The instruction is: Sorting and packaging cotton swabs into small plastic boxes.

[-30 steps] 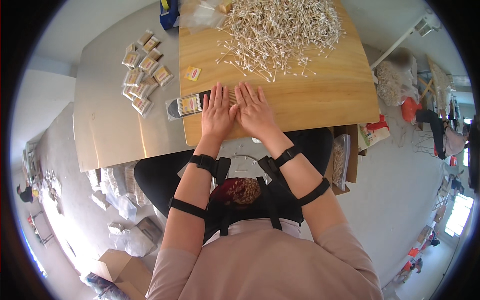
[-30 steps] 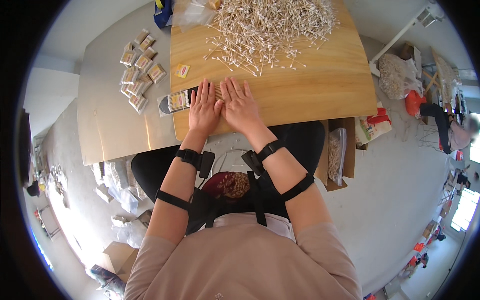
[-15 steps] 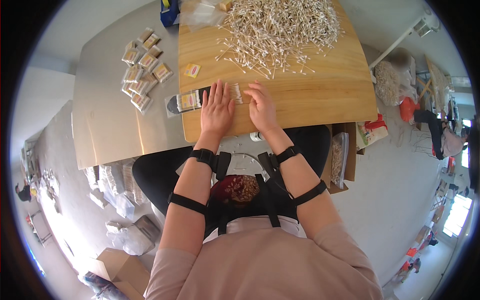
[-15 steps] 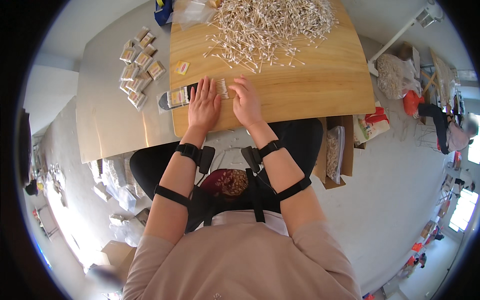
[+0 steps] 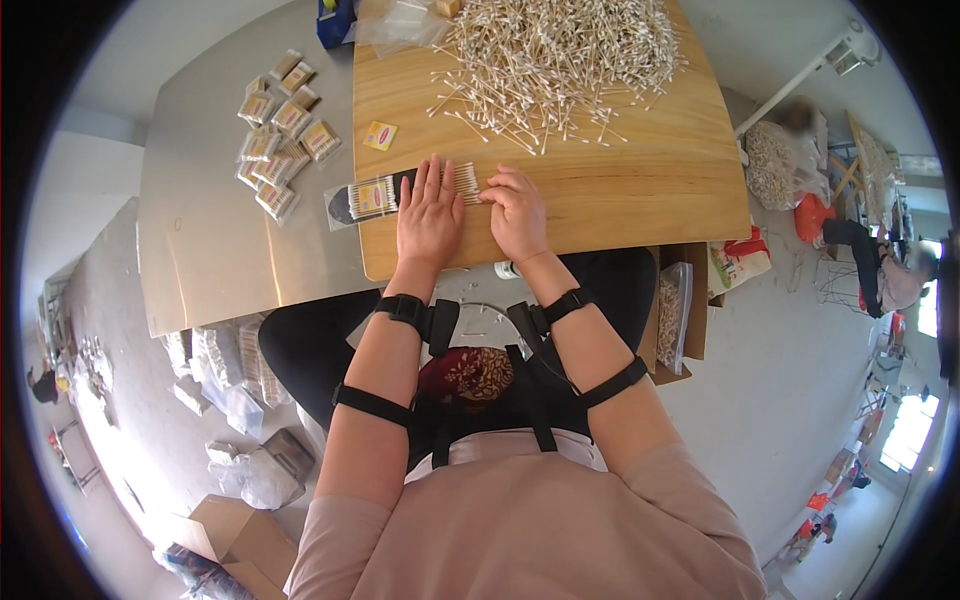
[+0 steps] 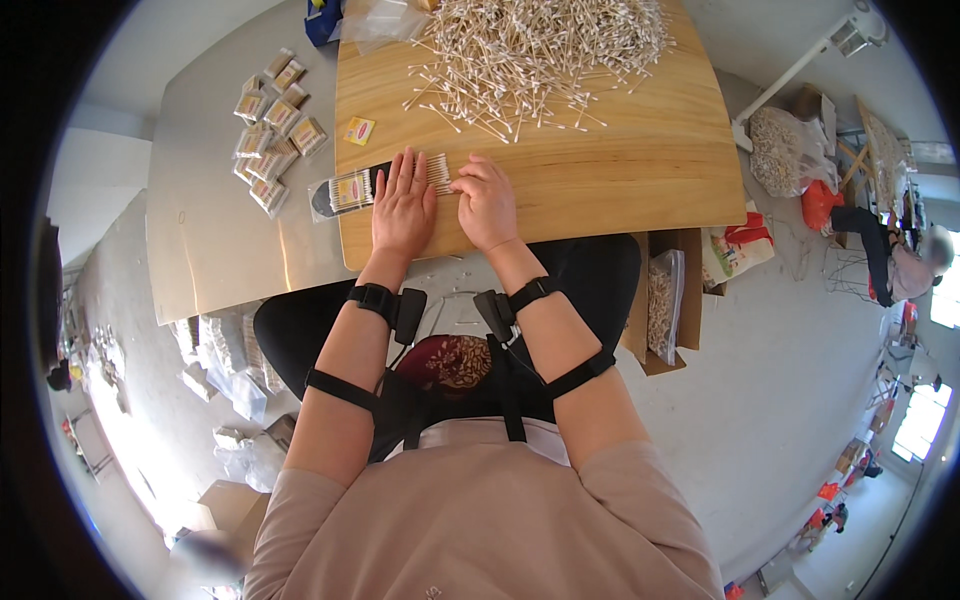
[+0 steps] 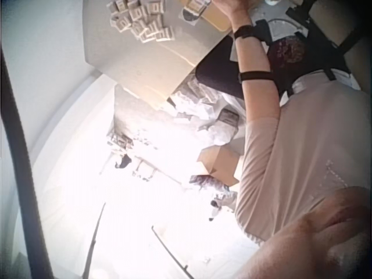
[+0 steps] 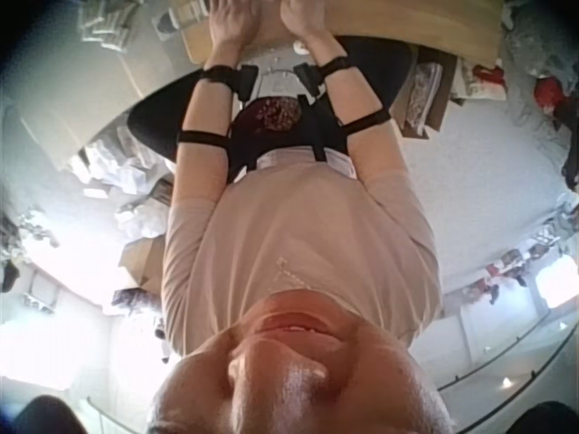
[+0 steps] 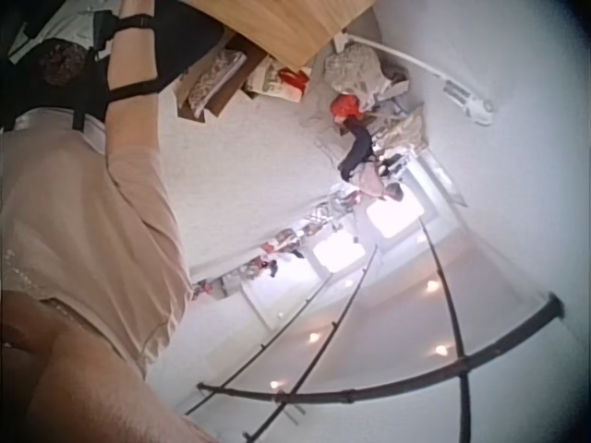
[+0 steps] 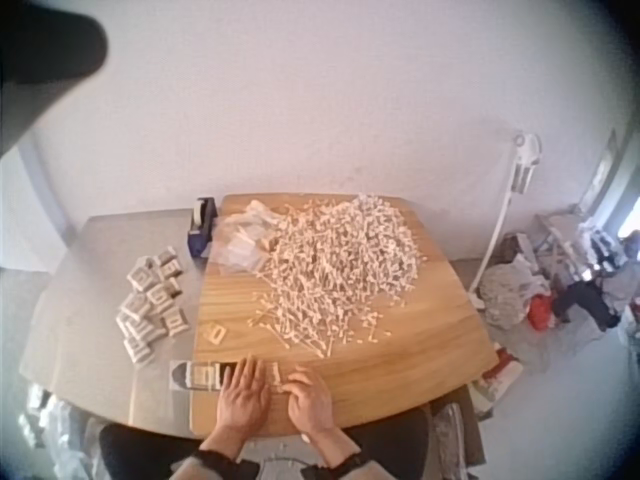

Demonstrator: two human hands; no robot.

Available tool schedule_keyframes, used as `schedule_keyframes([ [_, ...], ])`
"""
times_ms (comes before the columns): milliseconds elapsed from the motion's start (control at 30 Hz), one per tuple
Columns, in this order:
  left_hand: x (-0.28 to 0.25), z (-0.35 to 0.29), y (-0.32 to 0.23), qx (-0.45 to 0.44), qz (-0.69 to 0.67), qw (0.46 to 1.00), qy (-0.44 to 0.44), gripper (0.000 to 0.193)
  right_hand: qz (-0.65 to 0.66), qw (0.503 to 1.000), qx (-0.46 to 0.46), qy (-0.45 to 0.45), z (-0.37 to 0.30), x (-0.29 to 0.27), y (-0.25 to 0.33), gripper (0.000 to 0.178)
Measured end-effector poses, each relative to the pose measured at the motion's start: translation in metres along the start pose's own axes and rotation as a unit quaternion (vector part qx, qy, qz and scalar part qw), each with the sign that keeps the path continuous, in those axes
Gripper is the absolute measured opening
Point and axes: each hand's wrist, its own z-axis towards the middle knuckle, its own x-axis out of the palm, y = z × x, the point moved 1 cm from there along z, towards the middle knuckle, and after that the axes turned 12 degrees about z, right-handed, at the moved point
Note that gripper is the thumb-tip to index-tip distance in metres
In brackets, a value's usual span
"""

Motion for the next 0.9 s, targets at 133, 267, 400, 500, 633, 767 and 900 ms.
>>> schedule_keyframes([
  [133, 0.0003, -0.0004, 0.0000, -0.003, -0.009, 1.000, -0.002, 0.055, -0.002, 1.000, -0.007, -0.006, 0.0005, -0.0002, 0.0011, 0.012],
  [267, 0.0003, -0.0001, 0.0000, -0.002, -0.004, 1.000, -0.001, 0.055, 0.000, 1.000, -0.013, -0.007, 0.0006, -0.0003, 0.0016, 0.012],
  [400, -0.0001, 0.0003, -0.0001, 0.000, -0.004, 1.000, -0.002, 0.056, -0.003, 1.000, -0.013, 0.000, 0.0006, 0.0000, 0.0009, 0.013],
  [500, 0.0005, 0.0005, -0.0001, -0.001, -0.004, 1.000, -0.001, 0.056, -0.002, 1.000, 0.005, -0.019, 0.0020, 0.0008, 0.0021, 0.014],
  [633, -0.0016, 0.0009, -0.0008, -0.001, 0.000, 1.000, 0.009, 0.056, -0.020, 1.000, 0.000, -0.001, 0.0019, -0.0001, 0.0028, 0.016],
  [767, -0.0022, 0.0008, -0.0001, -0.001, -0.003, 1.000, 0.009, 0.055, -0.022, 1.000, 0.006, 0.013, 0.0016, -0.0003, 0.0030, 0.018],
  [900, -0.0014, 0.0004, -0.0003, 0.000, 0.000, 1.000, 0.005, 0.055, -0.026, 1.000, 0.014, 0.005, 0.0032, 0.0017, 0.0068, 0.016],
])
